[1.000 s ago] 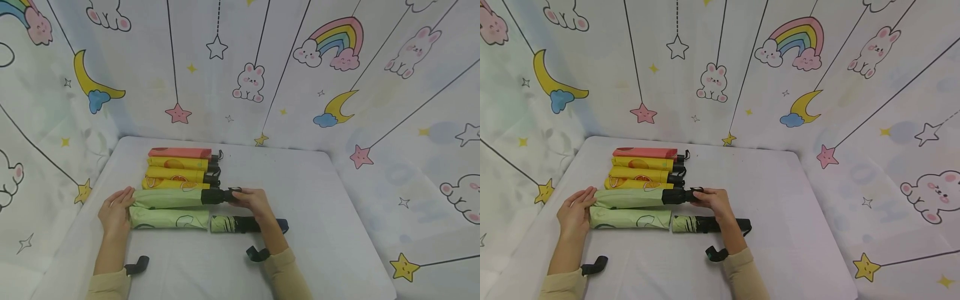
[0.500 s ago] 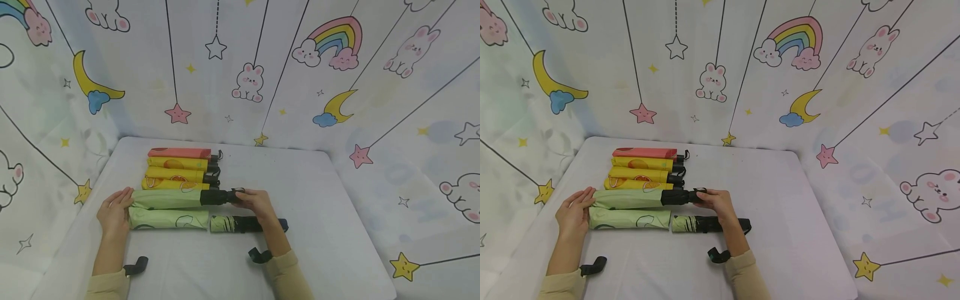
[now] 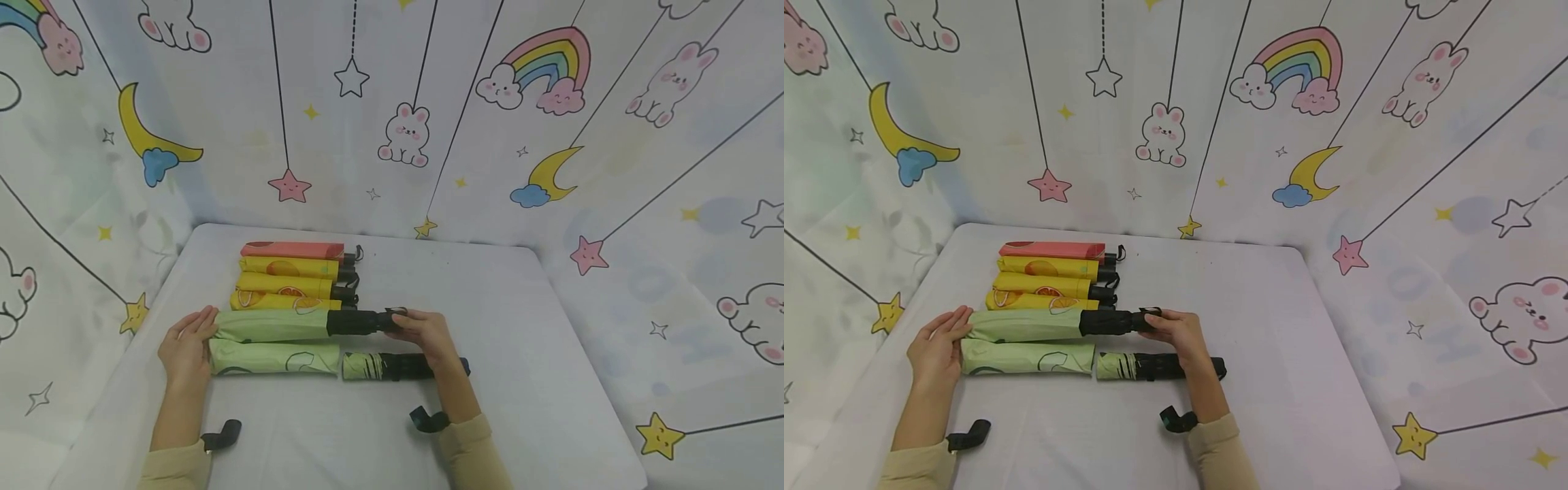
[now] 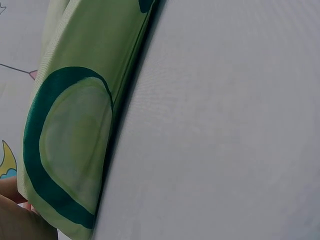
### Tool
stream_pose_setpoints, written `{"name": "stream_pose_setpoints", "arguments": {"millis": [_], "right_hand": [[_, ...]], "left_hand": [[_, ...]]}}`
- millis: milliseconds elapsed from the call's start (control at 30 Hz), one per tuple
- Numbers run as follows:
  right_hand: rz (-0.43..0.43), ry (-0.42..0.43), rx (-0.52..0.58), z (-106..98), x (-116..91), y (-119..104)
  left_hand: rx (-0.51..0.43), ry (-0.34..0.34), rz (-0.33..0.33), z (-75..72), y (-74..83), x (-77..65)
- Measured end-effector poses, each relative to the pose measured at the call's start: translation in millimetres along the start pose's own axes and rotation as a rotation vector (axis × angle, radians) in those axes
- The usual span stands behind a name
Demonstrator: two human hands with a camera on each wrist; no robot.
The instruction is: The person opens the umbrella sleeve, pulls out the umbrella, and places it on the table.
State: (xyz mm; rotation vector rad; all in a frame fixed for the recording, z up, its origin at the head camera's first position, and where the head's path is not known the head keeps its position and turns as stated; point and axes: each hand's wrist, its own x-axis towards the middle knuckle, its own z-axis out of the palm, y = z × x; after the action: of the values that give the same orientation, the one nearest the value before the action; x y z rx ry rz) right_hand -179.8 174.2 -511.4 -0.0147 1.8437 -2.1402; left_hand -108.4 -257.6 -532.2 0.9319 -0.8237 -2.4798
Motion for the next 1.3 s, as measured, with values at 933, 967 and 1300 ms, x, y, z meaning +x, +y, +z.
{"name": "stream_pose_setpoints", "arguments": {"millis": [933, 967, 1300], "right_hand": [[-0.013, 0.045, 0.023, -16.4, -7.8, -3.0], [-0.017, 0.047, 0.027, -16.8, -8.2, -3.3], [-0.028, 0.074, 0.015, -22.8, -12.5, -6.4]], "left_hand": [[0.004, 0.005, -0.001, -0.9, -0.7, 0.8], [0.0, 0.004, -0.001, -1.0, -0.9, 0.8], [-0.011, -0.003, -0.006, -2.0, -2.0, 3.3]]}}
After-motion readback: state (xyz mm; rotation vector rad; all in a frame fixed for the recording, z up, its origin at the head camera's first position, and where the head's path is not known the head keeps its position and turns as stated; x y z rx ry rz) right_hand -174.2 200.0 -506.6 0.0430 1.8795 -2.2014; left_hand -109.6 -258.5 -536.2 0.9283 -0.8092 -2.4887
